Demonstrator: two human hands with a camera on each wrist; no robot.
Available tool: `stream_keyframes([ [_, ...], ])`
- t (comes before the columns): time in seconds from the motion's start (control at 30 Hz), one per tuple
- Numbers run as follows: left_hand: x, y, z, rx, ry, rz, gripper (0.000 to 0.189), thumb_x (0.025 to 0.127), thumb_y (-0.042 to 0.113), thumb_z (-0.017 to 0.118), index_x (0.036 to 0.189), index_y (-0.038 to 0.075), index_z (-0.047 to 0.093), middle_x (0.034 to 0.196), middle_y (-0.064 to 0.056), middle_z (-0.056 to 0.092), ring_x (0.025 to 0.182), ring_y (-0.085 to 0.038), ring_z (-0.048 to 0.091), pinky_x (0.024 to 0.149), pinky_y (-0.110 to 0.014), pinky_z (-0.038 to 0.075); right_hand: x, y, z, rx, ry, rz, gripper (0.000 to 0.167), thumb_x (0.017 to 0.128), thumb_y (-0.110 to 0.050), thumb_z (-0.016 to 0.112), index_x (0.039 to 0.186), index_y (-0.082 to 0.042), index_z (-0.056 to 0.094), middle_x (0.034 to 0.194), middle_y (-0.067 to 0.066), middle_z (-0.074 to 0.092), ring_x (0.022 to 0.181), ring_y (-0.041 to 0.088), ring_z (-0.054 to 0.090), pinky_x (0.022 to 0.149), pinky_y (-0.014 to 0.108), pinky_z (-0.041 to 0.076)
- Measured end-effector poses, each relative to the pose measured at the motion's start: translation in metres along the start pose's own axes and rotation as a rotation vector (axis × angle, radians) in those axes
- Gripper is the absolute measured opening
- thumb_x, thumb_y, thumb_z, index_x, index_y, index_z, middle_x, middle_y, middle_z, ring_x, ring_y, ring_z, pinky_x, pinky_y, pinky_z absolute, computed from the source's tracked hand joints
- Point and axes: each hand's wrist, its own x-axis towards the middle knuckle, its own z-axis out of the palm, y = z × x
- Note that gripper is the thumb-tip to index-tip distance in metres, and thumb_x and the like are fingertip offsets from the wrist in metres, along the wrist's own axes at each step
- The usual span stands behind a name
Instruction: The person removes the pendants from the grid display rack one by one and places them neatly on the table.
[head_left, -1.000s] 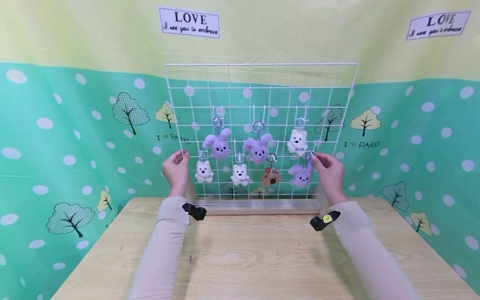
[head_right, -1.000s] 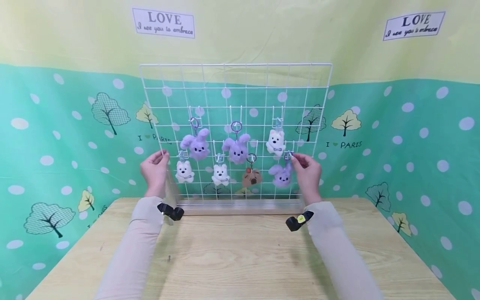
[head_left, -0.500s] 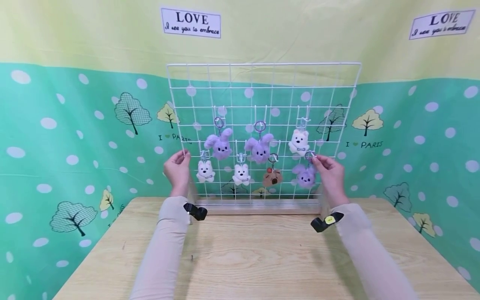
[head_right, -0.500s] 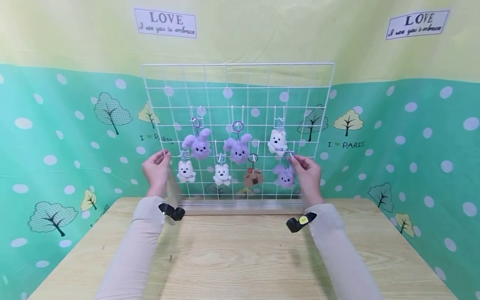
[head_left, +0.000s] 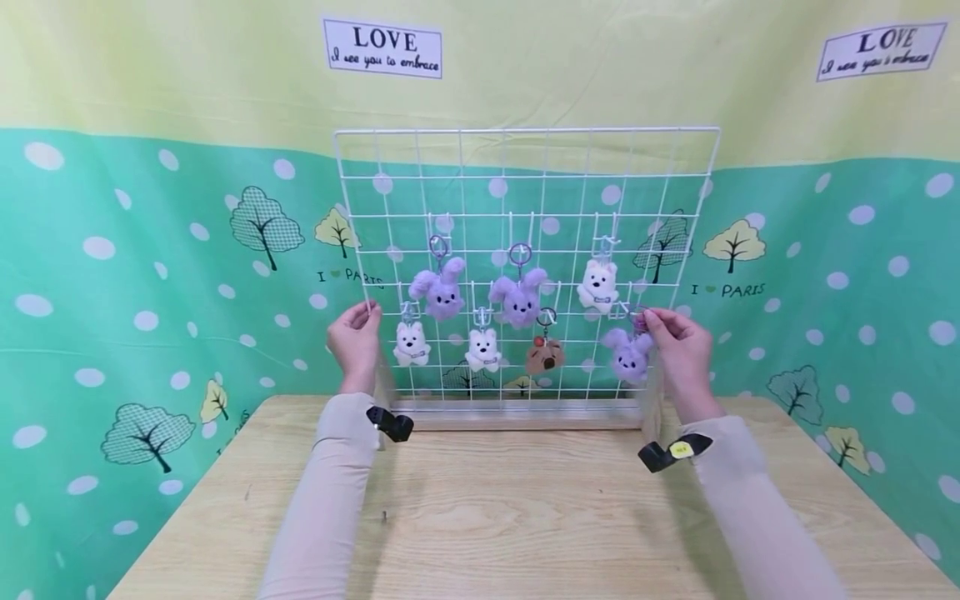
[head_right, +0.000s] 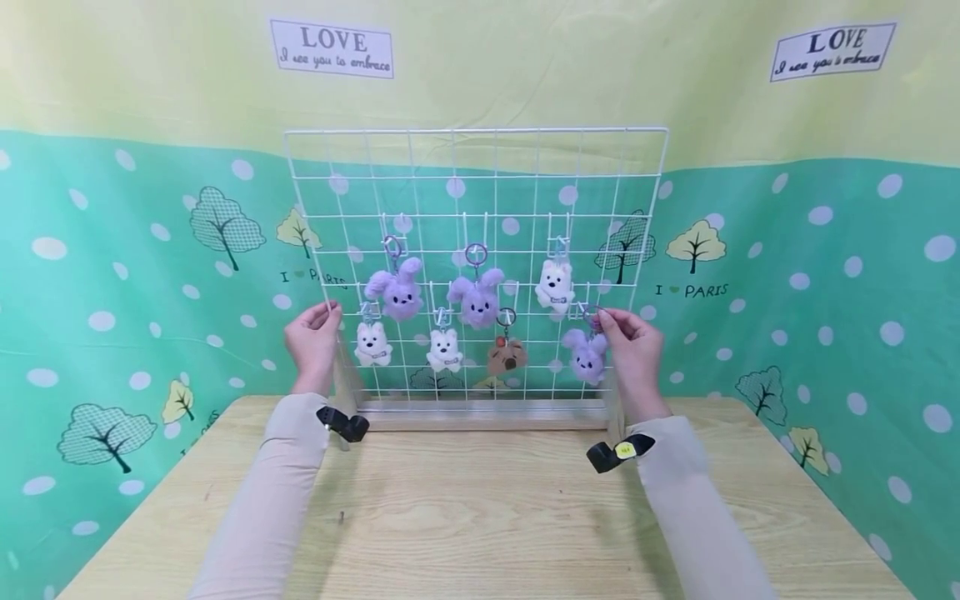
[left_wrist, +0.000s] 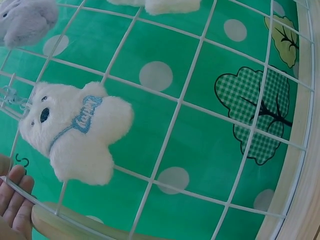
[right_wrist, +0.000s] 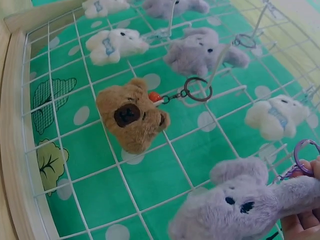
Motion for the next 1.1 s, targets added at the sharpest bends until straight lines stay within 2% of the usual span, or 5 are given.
stream_keyframes([
  [0.3,0.000,0.002,0.002,0.011,-0.016,-0.025,0.024,0.087,0.013,0.068,0.110,0.008,0.068,0.112,-0.009,0.068,0.100,-0.014,0.065,0.086,-0.018,0.052,-0.022,-0.001,-0.017,0.023,-0.040,0.001,0.016,0.085,-0.019,0.069,0.096,-0.008,0.069,0.084,-0.007,0.070,0.080,0.005,0.064,0.075,0.010,0.052],
  [0.47,0.000,0.000,0.004,0.004,-0.021,-0.018,0.024,0.087,0.012,0.068,0.110,0.007,0.068,0.112,-0.010,0.068,0.101,-0.015,0.065,0.086,-0.017,0.052,-0.036,0.004,-0.026,0.029,-0.103,0.010,0.013,0.086,-0.017,0.068,0.096,-0.009,0.069,0.085,-0.008,0.071,0.081,0.003,0.065,0.077,0.012,0.052],
  [0.8,0.001,0.000,0.001,-0.005,-0.013,-0.018,0.024,0.087,0.013,0.067,0.110,0.008,0.068,0.112,-0.010,0.068,0.101,-0.015,0.064,0.086,-0.018,0.052,-0.073,0.024,-0.023,-0.109,-0.296,0.017,0.012,0.090,-0.019,0.063,0.097,-0.009,0.068,0.085,-0.012,0.070,0.082,0.002,0.065,0.077,0.015,0.054],
  [0.93,0.001,0.001,0.000,0.004,-0.012,-0.013,0.024,0.087,0.013,0.067,0.111,0.008,0.067,0.113,-0.010,0.068,0.101,-0.015,0.064,0.086,-0.018,0.053,-0.088,0.037,-0.017,-0.103,-0.377,0.032,0.012,0.092,-0.014,0.061,0.096,-0.005,0.067,0.085,-0.010,0.071,0.081,0.004,0.066,0.077,0.018,0.055],
  [1.1,0.000,0.000,-0.001,0.003,-0.008,-0.008,0.024,0.087,0.013,0.067,0.110,0.007,0.068,0.112,-0.011,0.068,0.100,-0.015,0.065,0.086,-0.018,0.053,-0.105,0.054,-0.007,-0.032,-0.480,0.034,0.009,0.092,-0.007,0.060,0.094,-0.001,0.066,0.085,-0.007,0.071,0.081,0.006,0.066,0.078,0.020,0.056],
])
